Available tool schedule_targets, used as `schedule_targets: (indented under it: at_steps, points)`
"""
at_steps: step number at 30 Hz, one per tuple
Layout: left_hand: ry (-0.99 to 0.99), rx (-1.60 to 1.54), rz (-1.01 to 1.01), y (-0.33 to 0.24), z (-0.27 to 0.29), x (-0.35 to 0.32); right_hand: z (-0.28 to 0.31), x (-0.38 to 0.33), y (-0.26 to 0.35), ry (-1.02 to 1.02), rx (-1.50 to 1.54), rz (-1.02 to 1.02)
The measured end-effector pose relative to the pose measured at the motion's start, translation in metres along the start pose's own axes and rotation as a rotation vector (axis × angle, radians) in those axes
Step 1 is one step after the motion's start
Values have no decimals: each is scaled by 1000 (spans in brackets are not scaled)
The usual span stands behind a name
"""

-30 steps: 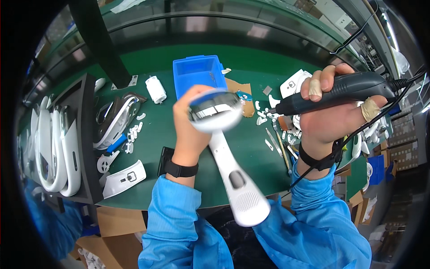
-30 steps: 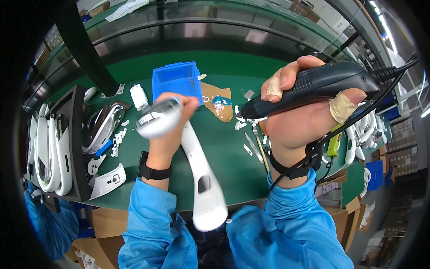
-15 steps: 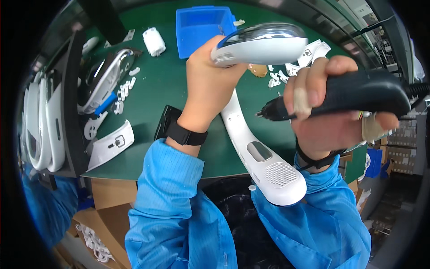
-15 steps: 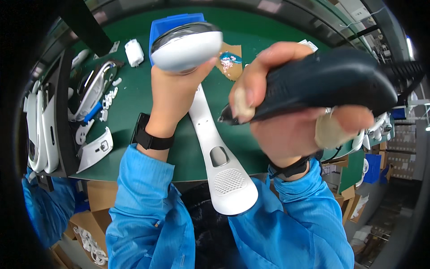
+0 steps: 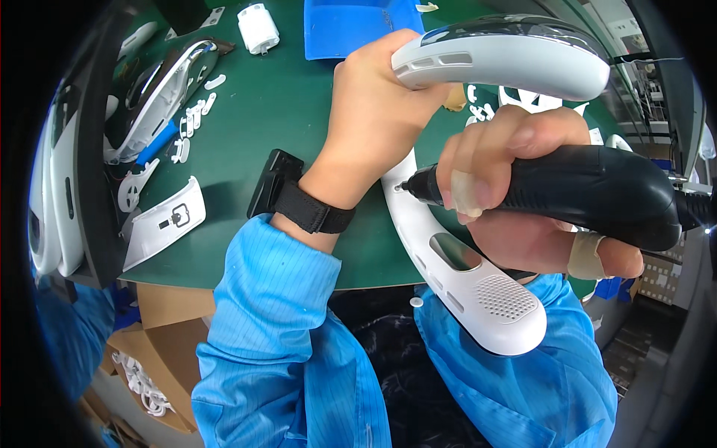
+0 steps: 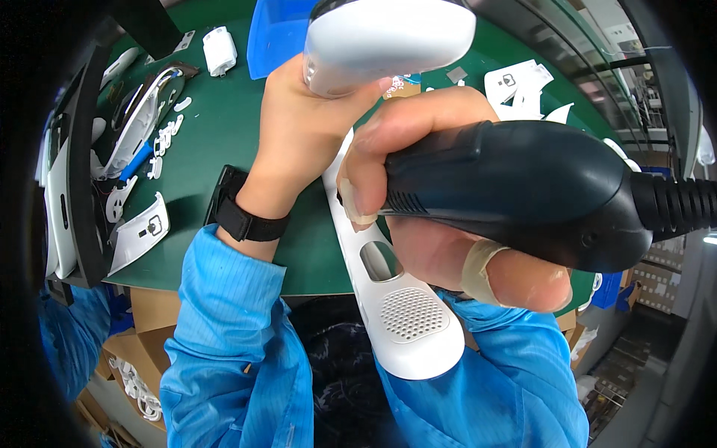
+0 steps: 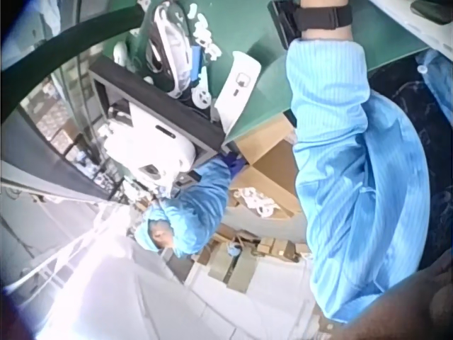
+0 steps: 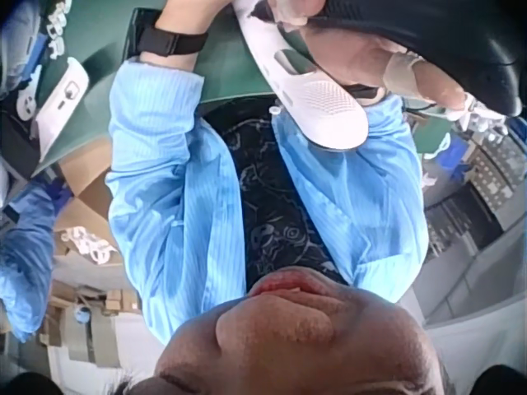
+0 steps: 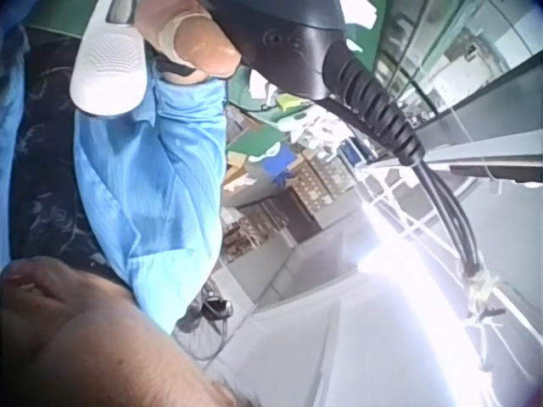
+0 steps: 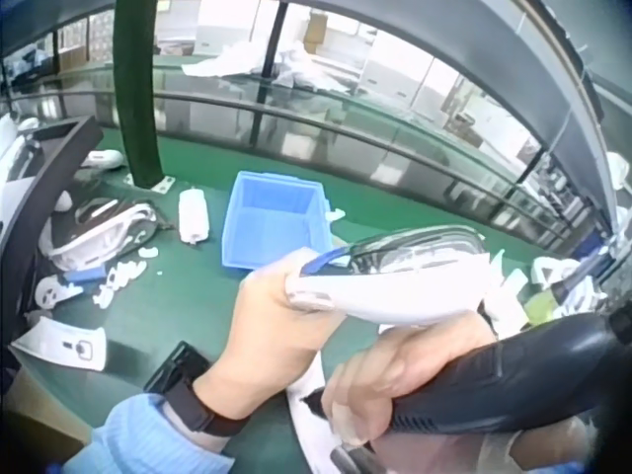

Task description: Assembling the plastic housing and electronic components of a neck massager.

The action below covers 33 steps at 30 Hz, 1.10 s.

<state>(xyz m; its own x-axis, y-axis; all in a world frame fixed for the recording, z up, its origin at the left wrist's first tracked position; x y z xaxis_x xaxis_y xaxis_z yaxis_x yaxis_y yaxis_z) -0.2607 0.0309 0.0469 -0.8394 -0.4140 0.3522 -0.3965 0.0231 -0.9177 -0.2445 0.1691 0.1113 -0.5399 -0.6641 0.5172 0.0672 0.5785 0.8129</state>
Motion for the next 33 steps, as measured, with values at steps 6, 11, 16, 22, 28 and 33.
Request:
schedule_targets:
  at_steps: [6,11,16,22,28,33]
  points:
    - [-5,-7,35,2,0,1,-4,3,-8,6,24,-28]
    - [-9,-19,55,1,1,-1,-11,6,-7,62,25,-59]
    - [-12,2,69,-2,2,-1,-15,7,-5,106,47,-102]
    - [-19,53,58,0,5,-2,-16,6,-6,112,79,-151]
    - [-22,15,39,-1,0,0,-15,6,-4,107,61,-152]
    - [60,87,103,4,4,0,-16,9,-3,159,61,-184]
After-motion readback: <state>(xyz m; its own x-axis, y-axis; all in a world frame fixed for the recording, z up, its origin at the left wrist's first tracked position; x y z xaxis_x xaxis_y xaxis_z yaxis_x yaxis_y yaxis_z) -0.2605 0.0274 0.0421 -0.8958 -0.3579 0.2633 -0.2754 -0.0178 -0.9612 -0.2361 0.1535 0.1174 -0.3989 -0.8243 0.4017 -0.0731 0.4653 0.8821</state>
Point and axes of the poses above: each hand's wrist, its own x-axis towards the middle knuckle, its own z-axis out of the back of the hand, y = z × x, the point moved 5 cm from there along x, towards the middle knuckle, and after that the axes turned 1 degree about -z, right-handed, at the moved point
